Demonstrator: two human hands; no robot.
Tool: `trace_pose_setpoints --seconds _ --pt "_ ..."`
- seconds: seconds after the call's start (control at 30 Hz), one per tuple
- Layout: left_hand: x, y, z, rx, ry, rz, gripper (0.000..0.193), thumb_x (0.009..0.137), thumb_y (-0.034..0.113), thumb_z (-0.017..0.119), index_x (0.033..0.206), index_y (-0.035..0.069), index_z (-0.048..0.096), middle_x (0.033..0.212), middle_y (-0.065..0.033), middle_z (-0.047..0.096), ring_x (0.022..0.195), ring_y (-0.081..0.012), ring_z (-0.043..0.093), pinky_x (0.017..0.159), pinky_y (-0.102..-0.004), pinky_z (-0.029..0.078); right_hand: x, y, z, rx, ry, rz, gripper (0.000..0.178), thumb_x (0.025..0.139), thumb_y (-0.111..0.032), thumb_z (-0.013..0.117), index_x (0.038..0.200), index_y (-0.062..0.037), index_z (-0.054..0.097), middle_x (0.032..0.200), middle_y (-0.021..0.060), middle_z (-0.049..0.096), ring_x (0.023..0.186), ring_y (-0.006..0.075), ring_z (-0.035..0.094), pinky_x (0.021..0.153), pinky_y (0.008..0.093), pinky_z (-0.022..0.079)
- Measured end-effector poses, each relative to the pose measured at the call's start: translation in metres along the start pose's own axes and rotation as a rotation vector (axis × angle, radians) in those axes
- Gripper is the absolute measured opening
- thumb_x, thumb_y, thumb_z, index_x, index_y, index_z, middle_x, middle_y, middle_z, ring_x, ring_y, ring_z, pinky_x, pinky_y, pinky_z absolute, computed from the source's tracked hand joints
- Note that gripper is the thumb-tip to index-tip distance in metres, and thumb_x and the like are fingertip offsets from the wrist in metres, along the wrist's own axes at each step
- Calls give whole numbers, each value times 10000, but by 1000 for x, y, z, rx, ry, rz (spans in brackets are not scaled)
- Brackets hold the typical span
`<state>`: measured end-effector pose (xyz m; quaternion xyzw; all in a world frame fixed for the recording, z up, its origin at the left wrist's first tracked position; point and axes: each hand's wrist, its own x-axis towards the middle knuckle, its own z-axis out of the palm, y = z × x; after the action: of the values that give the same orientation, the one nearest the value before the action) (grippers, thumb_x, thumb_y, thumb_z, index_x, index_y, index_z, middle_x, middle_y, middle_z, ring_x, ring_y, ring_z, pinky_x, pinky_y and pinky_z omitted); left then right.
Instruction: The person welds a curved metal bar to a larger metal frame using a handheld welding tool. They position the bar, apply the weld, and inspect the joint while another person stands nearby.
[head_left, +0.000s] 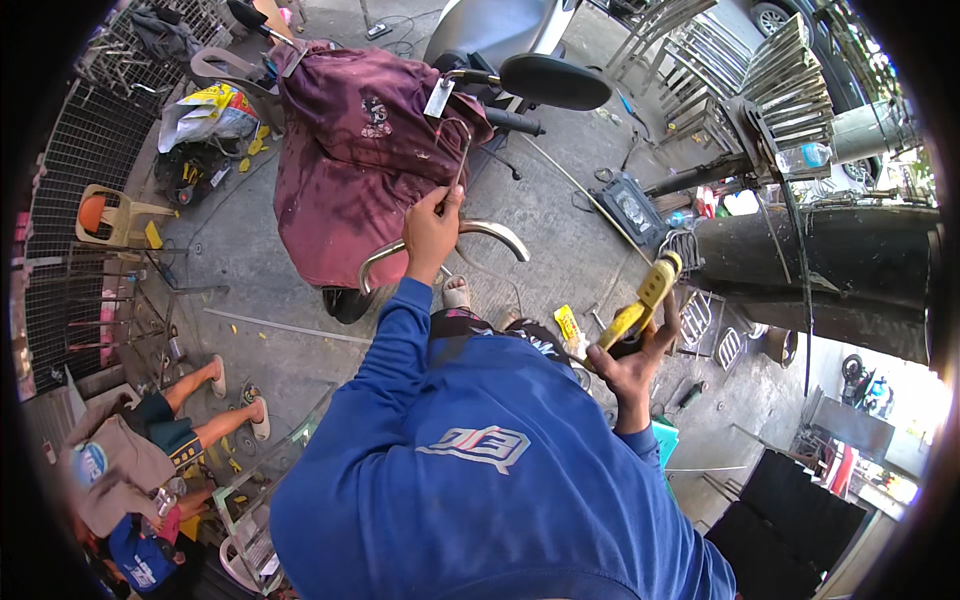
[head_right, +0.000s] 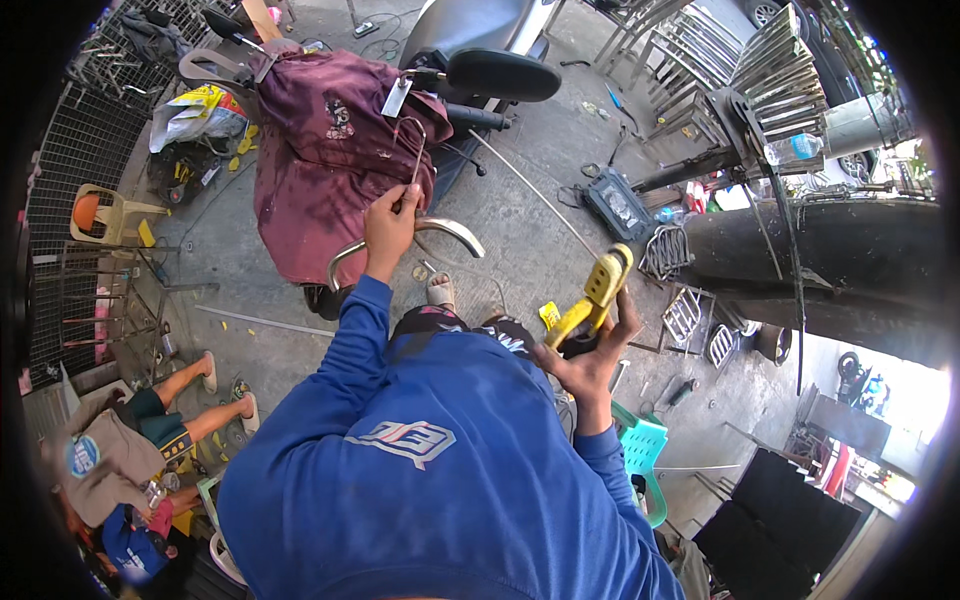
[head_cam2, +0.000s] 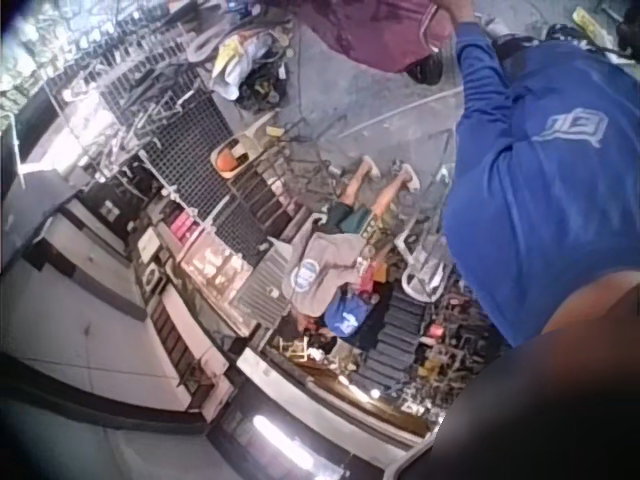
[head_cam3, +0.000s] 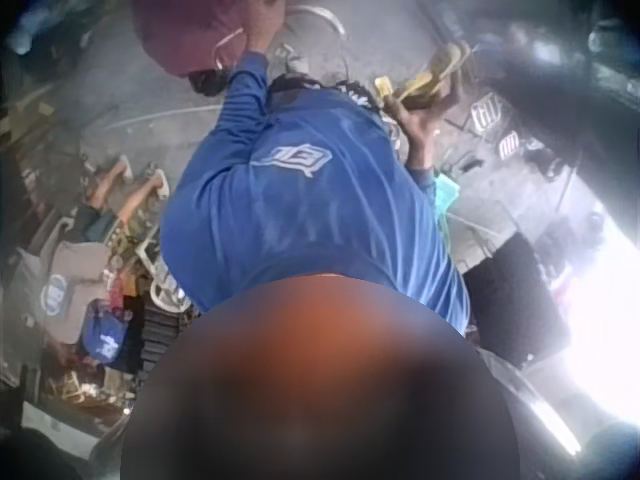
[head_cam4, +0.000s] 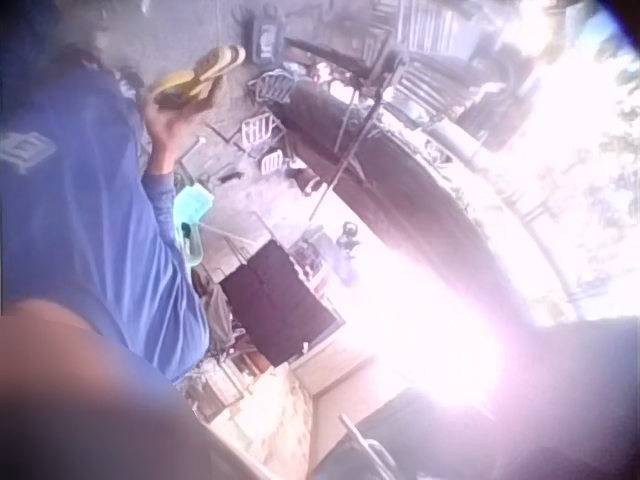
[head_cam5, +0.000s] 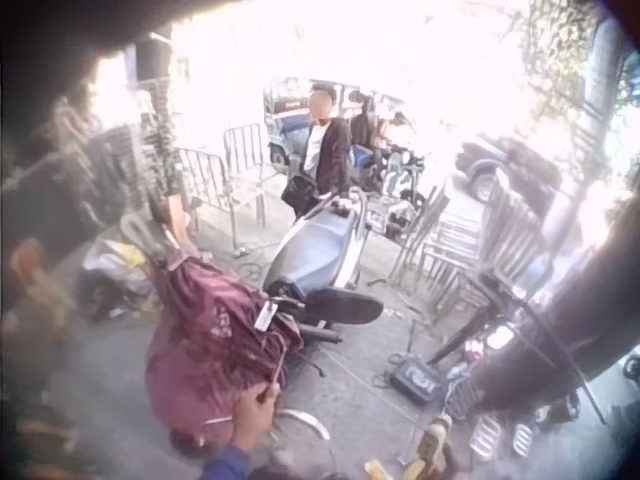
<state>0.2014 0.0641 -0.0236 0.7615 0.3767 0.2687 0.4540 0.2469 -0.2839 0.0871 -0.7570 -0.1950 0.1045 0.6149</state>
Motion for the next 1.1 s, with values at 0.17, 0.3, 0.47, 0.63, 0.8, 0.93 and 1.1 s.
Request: trace_pose_setpoints --seconds 0.17,0.3,0.47,0.63,0.8,0.93,1.1 --pt "12 -7 -3 -43 -50 -18 411 989 487 676 954 88 770 718 -142 702 693 -383 681 622 -467 483 33 -22 47 -162 -87 -148 1285 616 -208 986 1615 -108 184 1352 209 548 1142 270 606 970 416 510" --pt "14 -5 0 32 -27 52 401 987 485 680 973 98 782 706 -148 701 689 -389 689 619 -480 492 51 -28 71 -119 -131 -165 1246 621 -207 980 1591 -48 216 1366 234 557 1223 301 613 1012 410 511" --pt "19 -6 3 -63 -32 30 401 992 481 677 990 97 793 685 -147 701 669 -392 692 630 -469 507 61 -25 87 -173 -124 -186 1275 600 -268 993 1586 -31 221 1387 249 541 1239 327 612 1046 436 504" --pt "19 -9 7 -82 -28 5 415 998 478 675 990 81 794 692 -156 703 669 -389 696 633 -461 510 64 -23 93 -258 -139 -258 1267 653 -274 977 1620 -90 180 1388 212 518 1140 256 591 956 383 500" --pt "16 -10 10 -72 10 65 419 996 471 683 1008 67 793 705 -168 707 682 -392 704 631 -460 510 67 -24 99 -227 -147 -256 1276 634 -291 987 1606 -60 193 1419 238 496 1217 292 589 1007 412 502" --pt "15 -11 9 -66 -23 19 407 997 456 686 1022 64 794 725 -172 718 696 -392 714 634 -453 517 67 -27 102 -259 -134 -268 1275 605 -280 995 1585 -17 223 1405 259 502 1252 323 604 1030 426 522" --pt "13 -12 9 -79 -17 8 403 995 452 692 1018 63 795 740 -177 723 696 -387 717 630 -451 516 66 -26 102 -263 -140 -283 1277 607 -288 997 1586 -18 223 1401 255 505 1248 324 607 1032 425 524"
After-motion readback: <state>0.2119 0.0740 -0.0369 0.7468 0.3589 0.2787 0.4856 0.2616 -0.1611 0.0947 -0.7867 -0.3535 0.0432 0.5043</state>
